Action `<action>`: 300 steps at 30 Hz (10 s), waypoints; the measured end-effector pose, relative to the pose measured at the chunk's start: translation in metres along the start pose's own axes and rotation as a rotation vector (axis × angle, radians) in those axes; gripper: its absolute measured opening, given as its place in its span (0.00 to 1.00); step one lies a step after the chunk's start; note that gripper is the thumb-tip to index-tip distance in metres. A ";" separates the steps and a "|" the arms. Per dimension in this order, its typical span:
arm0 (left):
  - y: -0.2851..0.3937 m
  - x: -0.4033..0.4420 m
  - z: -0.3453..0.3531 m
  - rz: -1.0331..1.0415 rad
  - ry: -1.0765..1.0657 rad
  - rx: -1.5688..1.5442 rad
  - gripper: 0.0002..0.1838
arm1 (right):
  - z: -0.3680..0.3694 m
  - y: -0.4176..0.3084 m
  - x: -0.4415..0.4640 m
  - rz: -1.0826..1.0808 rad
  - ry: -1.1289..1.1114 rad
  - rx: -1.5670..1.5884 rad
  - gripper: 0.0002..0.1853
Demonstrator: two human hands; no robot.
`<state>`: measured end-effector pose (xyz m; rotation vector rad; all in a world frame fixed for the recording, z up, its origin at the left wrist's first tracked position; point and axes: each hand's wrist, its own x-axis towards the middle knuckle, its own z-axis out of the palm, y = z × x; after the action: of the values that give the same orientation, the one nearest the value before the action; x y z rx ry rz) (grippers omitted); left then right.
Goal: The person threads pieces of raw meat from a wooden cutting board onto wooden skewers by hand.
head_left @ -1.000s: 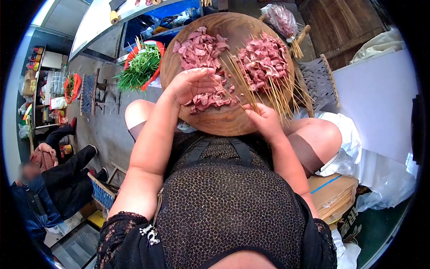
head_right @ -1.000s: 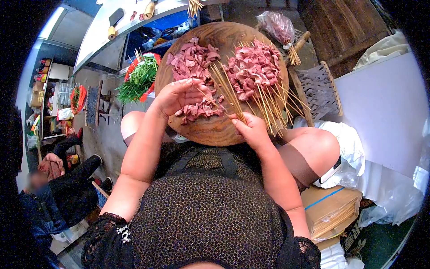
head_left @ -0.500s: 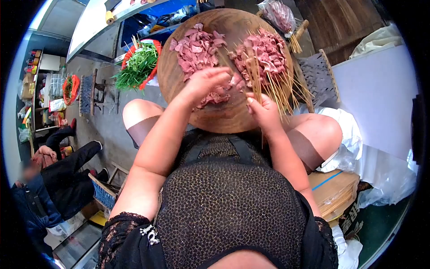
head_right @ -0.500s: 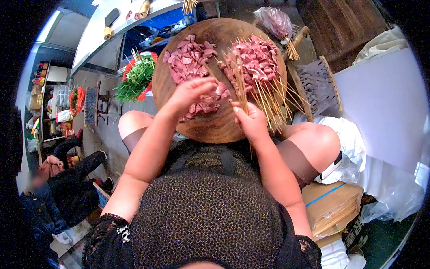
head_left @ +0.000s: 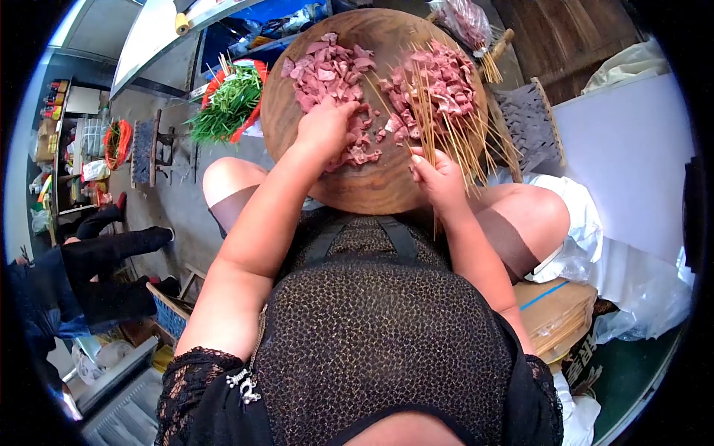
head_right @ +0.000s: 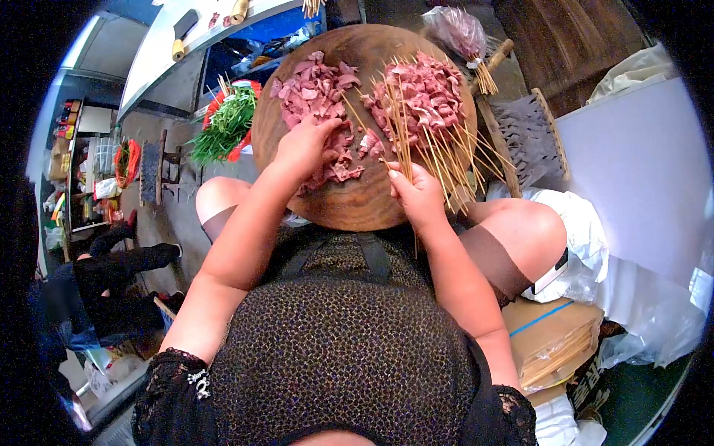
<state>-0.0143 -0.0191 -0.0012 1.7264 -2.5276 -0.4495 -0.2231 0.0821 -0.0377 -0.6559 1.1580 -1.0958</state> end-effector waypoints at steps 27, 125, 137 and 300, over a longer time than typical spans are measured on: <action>-0.053 -0.004 0.008 -0.245 0.026 -0.827 0.14 | 0.008 0.005 -0.004 0.034 -0.090 -0.149 0.11; -0.035 0.009 0.003 -0.405 0.103 -1.768 0.09 | 0.007 0.012 -0.006 0.044 -0.115 -0.202 0.10; -0.032 0.009 0.011 -0.403 0.099 -1.821 0.06 | 0.005 0.018 -0.004 0.043 -0.093 -0.234 0.10; -0.005 0.005 -0.012 -0.230 0.125 -2.030 0.14 | 0.004 0.007 -0.016 -0.042 -0.057 -0.204 0.10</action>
<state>-0.0092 -0.0276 0.0087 0.8561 -0.5943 -1.7800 -0.2174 0.0987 -0.0364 -0.8676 1.2213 -0.9955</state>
